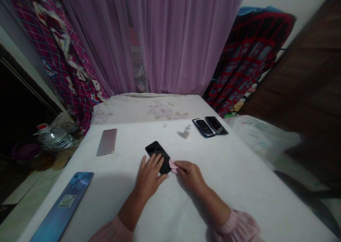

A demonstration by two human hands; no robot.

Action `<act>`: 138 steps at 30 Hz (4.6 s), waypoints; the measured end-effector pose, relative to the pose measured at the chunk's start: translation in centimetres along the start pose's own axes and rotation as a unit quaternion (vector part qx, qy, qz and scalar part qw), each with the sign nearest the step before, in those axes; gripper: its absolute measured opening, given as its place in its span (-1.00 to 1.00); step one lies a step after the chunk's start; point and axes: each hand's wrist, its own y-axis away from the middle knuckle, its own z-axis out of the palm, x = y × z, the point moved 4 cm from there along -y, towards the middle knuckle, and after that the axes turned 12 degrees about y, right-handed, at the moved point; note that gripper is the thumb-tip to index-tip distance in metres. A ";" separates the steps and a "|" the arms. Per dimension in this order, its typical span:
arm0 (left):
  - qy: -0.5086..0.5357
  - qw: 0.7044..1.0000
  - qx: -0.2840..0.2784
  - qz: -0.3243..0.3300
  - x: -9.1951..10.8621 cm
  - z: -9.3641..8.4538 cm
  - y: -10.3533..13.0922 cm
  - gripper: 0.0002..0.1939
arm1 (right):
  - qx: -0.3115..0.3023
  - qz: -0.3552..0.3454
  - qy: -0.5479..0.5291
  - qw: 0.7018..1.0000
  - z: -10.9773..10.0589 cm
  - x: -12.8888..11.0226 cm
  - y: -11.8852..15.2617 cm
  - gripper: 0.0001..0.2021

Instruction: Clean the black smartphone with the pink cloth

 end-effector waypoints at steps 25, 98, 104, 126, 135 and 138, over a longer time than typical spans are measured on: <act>-0.143 0.979 -0.036 -0.143 -0.5 -3.5 -3.8 -0.29 | 0.114 0.177 -0.287 0.934 -2.0 3.9 -4.3 -0.59; -0.007 0.996 0.022 -0.087 -4.3 -0.3 1.1 -0.22 | 0.048 -0.162 0.325 0.931 4.7 -2.3 -1.8 -0.47; -0.004 0.996 0.010 -0.083 -4.6 0.1 1.2 -0.21 | 0.094 -0.088 0.342 0.931 3.9 -0.6 -1.9 -0.49; -0.008 0.995 -0.001 -0.102 -4.2 -0.6 0.4 -0.28 | 0.027 -0.123 0.296 0.947 3.8 -5.0 -2.0 -0.54; 0.006 0.993 -0.013 -0.114 -3.5 -1.0 0.5 -0.24 | 0.065 -0.015 0.350 0.934 3.1 -3.1 -2.1 -0.55; 0.020 0.993 -0.016 -0.114 -3.5 -1.0 0.5 -0.22 | 0.062 -0.027 0.370 0.927 3.4 -3.1 -2.3 -0.54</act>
